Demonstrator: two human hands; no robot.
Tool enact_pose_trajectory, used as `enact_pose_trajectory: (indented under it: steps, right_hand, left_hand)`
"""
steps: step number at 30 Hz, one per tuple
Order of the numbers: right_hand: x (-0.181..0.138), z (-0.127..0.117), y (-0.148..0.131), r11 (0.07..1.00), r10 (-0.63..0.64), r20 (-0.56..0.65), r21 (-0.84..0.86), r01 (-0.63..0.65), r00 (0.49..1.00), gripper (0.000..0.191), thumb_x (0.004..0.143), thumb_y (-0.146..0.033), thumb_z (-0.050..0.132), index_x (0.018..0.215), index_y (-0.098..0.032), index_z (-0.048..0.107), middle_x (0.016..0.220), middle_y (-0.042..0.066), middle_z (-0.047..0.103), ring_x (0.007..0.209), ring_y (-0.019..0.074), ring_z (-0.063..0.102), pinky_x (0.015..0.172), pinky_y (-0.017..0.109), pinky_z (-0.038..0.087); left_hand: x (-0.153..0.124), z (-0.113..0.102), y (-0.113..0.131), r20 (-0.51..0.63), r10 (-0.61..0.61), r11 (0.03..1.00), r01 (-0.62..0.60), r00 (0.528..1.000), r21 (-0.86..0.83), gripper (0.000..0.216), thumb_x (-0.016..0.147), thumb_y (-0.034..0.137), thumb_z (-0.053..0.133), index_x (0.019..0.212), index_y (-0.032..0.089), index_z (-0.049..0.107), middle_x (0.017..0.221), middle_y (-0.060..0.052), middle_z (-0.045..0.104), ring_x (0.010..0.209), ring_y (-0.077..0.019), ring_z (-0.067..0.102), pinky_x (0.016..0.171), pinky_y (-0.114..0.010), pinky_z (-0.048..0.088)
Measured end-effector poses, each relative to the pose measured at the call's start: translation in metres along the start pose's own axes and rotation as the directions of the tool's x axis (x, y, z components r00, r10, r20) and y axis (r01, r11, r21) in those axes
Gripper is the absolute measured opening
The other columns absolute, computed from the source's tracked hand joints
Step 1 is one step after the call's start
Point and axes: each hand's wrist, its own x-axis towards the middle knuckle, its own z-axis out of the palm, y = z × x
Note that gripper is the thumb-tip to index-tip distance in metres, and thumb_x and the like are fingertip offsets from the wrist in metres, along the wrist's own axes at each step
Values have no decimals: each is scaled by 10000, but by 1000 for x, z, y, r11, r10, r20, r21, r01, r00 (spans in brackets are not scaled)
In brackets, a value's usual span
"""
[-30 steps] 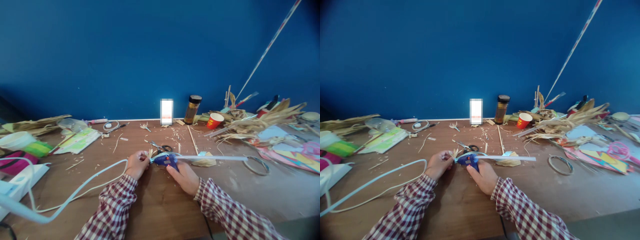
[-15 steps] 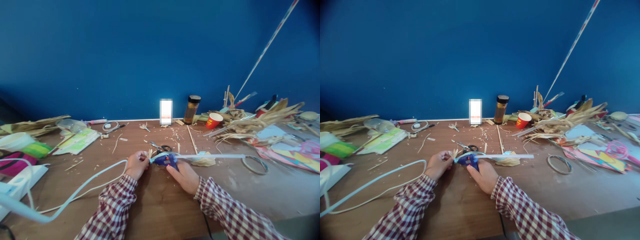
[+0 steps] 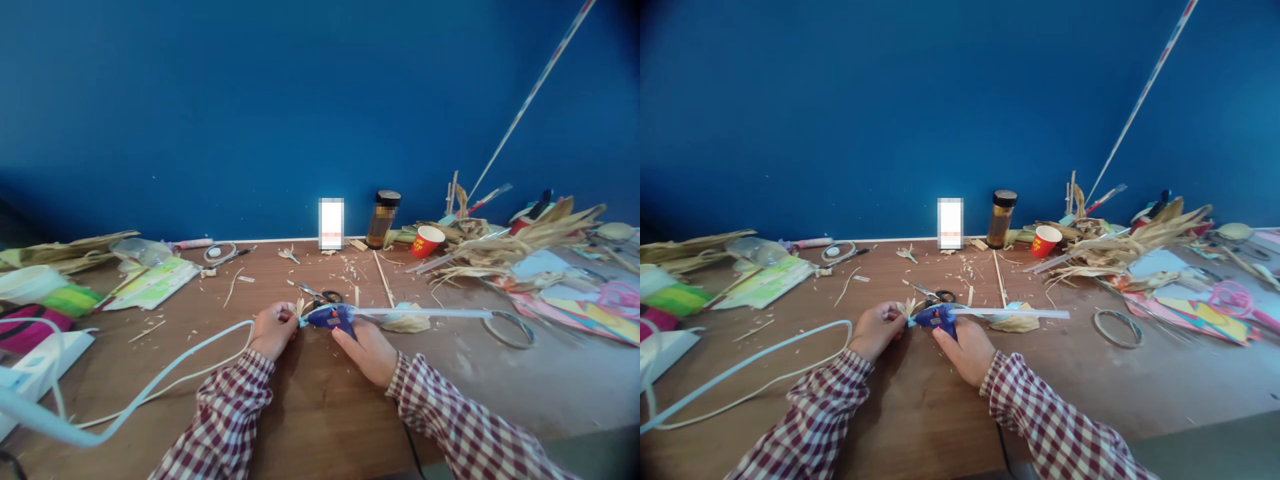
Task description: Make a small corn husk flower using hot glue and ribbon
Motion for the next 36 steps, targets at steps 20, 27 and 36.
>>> enact_pose_trajectory:
  steps: [20, 27, 36]
  right_hand:
    - [2, 7, 3, 997, 50, -19, -54, -51, 999, 333, 894, -349, 356, 1048, -177, 595, 972, 92, 644, 916, 217, 577, 824, 335, 419]
    - [2, 6, 3, 995, 79, -52, -53, -81, 996, 333, 890, -358, 368, 1043, -164, 590, 963, 99, 642, 906, 216, 578, 817, 336, 424]
    - [0, -2, -1, 999, 13, -24, -52, -14, 1000, 325, 890, -328, 376, 1106, -187, 574, 1051, 87, 627, 986, 213, 556, 879, 345, 405]
  left_hand:
    - [0, 1, -1, -2, 37, 999, -37, 999, 12, 142, 606, 222, 613, 736, 176, 577, 475, 55, 562, 386, -104, 515, 408, -204, 399]
    - [0, 1, -2, -3, 40, 999, -40, 999, 10, 152, 609, 231, 606, 747, 174, 580, 487, 54, 562, 388, -104, 511, 408, -207, 400]
    - [1, 0, -2, -5, 49, 998, -49, 999, 35, 140, 614, 203, 599, 749, 178, 576, 483, 59, 564, 391, -103, 523, 409, -198, 400]
